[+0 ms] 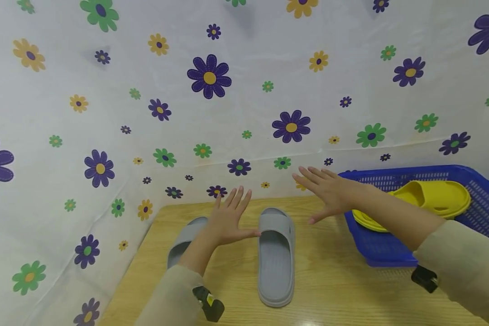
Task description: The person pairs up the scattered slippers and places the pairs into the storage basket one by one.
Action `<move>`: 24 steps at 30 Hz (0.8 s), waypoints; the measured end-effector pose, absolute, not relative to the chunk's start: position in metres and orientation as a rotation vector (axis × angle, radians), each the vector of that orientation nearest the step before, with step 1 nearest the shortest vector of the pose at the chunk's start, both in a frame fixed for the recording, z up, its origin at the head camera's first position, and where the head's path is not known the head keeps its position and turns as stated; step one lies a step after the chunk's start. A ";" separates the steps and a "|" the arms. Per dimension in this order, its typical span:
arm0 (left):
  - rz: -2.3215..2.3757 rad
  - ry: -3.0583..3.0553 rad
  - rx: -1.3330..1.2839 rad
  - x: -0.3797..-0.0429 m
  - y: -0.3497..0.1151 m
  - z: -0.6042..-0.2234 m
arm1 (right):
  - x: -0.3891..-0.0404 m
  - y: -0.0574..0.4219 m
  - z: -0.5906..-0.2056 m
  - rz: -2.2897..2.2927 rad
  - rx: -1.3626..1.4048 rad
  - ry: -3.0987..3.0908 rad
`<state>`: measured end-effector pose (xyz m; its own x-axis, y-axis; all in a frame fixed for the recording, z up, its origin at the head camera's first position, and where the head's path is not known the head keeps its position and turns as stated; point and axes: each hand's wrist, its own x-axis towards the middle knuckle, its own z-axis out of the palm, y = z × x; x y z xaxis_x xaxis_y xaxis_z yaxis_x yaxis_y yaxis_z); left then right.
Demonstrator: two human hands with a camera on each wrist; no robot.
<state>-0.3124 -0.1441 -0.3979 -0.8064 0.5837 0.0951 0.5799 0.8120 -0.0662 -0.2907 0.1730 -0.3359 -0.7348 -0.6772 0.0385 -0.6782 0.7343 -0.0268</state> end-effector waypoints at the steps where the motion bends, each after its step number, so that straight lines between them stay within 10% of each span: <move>1: 0.045 -2.890 -0.918 -0.312 -0.147 -0.398 | -0.291 0.171 -0.335 0.073 1.137 -2.904; 24: -0.041 -2.905 -0.733 -0.302 -0.209 -0.393 | -0.295 0.132 -0.339 0.211 1.173 -2.982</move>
<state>-0.3022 -0.2093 -0.3934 -0.8704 0.4701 0.1465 0.4740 0.8805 -0.0091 -0.2954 0.1321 -0.3392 -0.7312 -0.6820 -0.0167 -0.6728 0.7250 -0.1471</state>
